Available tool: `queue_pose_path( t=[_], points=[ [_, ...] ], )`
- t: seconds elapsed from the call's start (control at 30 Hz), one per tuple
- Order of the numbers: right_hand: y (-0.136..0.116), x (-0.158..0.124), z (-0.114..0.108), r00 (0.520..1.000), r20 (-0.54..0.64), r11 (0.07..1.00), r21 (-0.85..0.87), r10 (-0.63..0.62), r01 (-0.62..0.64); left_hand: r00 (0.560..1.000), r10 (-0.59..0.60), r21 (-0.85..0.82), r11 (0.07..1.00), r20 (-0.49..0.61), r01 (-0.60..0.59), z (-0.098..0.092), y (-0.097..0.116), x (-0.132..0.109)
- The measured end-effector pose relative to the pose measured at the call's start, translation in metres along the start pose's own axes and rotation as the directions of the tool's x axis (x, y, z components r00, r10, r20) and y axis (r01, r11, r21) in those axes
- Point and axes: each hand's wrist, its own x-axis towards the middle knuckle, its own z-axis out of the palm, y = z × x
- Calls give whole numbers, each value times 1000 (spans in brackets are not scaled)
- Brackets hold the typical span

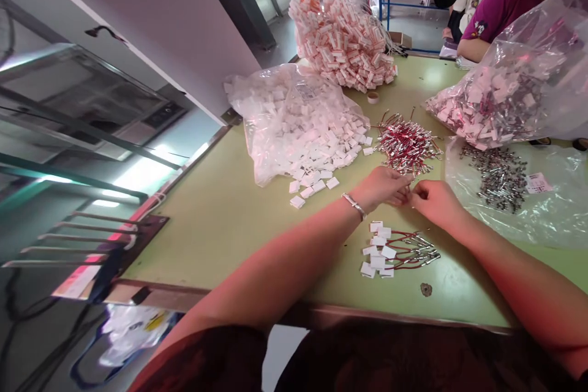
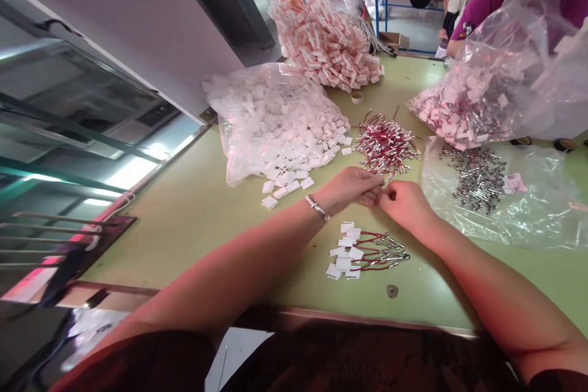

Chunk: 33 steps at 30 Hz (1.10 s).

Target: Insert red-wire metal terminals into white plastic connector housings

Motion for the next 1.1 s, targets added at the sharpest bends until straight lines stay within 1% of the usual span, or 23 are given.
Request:
queue_pose_path(
  t=[0.07,0.13,0.2,0.27,0.33,0.37,0.4,0.43,0.47,0.53,0.57,0.6,0.63,0.67,0.73,0.83,0.9,0.97,1.1],
  points=[
    [-9,-7,2,998,-2,996,-66,-62,62,1000,11,-114,993,-16,-12,7,-5,6],
    [-15,-8,-6,992,27,981,-150,-122,125,999,40,-237,970,-35,-47,8,-13,9],
    [-14,-5,-26,990,59,971,-192,-131,140,995,90,-308,946,-39,-98,2,-19,11],
    [-1,1,-57,996,12,962,-257,-90,90,990,135,-315,939,-41,-141,-5,-23,14],
    [23,4,-91,999,-35,920,-391,-10,-5,988,146,-280,948,-45,-152,-10,-25,16],
    [39,3,-107,996,-39,878,-469,82,-91,988,145,-250,956,-47,-153,-11,-26,17],
    [55,0,-122,981,-44,819,-545,188,-182,987,148,-212,965,-55,-157,-11,-26,18],
    [72,-4,-135,954,-57,755,-598,294,-268,985,158,-167,972,-68,-167,-10,-26,18],
    [88,-10,-145,922,-99,705,-616,374,-352,982,171,-123,976,-76,-180,-9,-27,19],
    [115,-25,-154,860,-247,621,-605,447,-497,978,195,-66,978,-69,-199,-6,-27,19],
    [124,-32,-153,832,-289,586,-603,473,-542,977,202,-60,977,-61,-205,-5,-28,19],
    [131,-38,-147,813,-295,573,-590,503,-568,977,206,-63,976,-53,-210,-4,-28,20],
    [135,-42,-139,814,-273,584,-583,514,-564,976,210,-69,975,-50,-213,-4,-29,20],
    [136,-44,-130,824,-254,595,-588,507,-548,976,214,-72,974,-50,-217,-4,-30,20],
    [134,-42,-109,840,-273,588,-613,469,-528,972,229,-69,970,-55,-232,-4,-31,20],
    [123,-27,-85,884,-289,533,-714,367,-454,965,257,-33,965,-56,-259,-5,-32,18],
    [116,-15,-76,896,-289,520,-736,336,-433,962,267,-9,963,-54,-268,-4,-32,17],
    [110,-5,-70,899,-311,529,-730,308,-434,962,269,8,963,-51,-269,-4,-32,16],
    [100,10,-57,909,-359,585,-699,210,-412,961,274,26,962,-45,-273,-4,-31,16]
  ],
)
